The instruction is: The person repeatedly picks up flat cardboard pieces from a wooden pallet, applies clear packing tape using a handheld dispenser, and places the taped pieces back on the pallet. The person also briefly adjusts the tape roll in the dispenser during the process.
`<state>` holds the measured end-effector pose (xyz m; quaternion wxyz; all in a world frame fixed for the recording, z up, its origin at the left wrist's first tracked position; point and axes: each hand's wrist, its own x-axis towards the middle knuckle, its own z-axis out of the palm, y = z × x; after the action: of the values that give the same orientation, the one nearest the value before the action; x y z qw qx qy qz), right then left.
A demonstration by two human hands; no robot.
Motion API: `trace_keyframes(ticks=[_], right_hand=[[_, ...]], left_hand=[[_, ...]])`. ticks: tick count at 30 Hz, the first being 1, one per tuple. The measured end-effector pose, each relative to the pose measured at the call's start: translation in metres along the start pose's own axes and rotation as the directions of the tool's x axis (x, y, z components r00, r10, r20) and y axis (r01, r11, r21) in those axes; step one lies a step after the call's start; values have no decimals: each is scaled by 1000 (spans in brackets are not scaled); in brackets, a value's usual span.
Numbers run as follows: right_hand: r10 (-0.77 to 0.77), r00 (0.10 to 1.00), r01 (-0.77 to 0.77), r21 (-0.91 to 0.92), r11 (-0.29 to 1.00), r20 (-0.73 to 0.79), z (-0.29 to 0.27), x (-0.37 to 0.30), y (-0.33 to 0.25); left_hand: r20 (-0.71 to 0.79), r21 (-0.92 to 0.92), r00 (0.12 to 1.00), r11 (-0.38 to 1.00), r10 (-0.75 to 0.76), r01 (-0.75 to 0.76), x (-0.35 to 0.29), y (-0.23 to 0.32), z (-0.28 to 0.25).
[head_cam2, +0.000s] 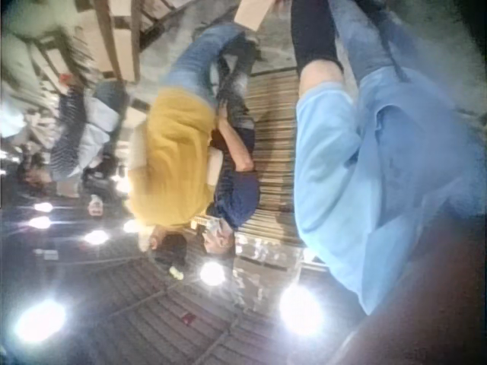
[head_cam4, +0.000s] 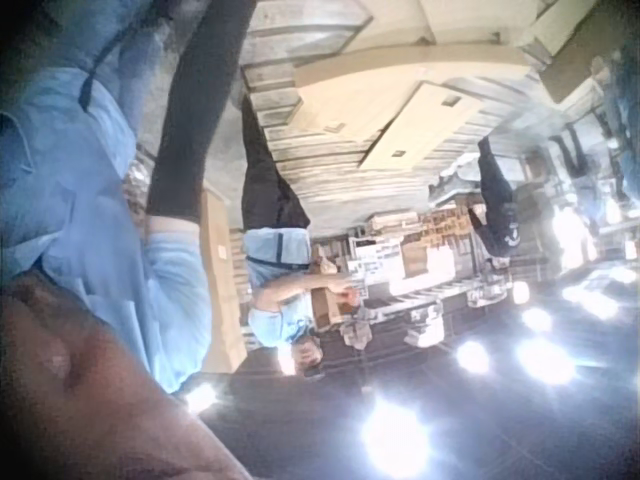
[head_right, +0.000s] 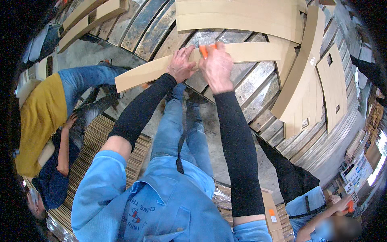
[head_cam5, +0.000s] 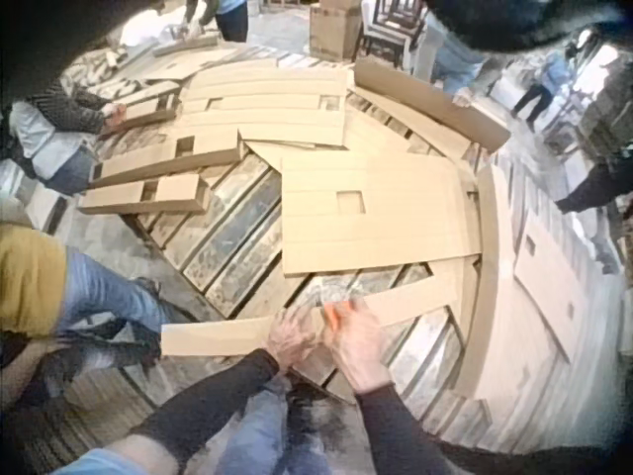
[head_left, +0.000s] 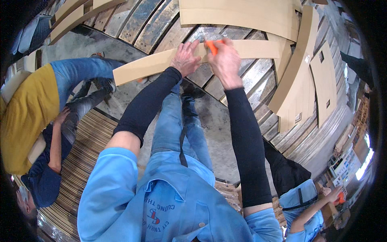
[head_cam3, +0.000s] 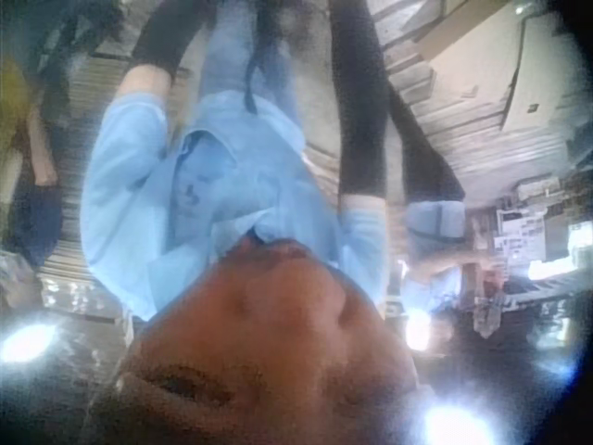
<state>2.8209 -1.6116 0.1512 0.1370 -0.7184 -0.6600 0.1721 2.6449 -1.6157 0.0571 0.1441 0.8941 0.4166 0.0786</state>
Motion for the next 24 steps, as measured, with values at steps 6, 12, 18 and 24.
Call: trace_keyframes(ticks=[6,12,18,24], right_hand=[[-93,972,124,-135,983,214,-3,23,-15],[-93,974,105,-51,993,206,-11,-35,2],[-45,990,46,-4,999,135,-13,-88,14],[-80,993,77,42,996,87,-10,-83,23]], left_hand=[[-102,4,995,1000,-13,13,-3,-5,10],[-21,34,997,997,-70,70,-5,-1,5],[-104,38,994,999,-33,37,3,13,6],[178,-31,984,1000,1,5,44,13,19]])
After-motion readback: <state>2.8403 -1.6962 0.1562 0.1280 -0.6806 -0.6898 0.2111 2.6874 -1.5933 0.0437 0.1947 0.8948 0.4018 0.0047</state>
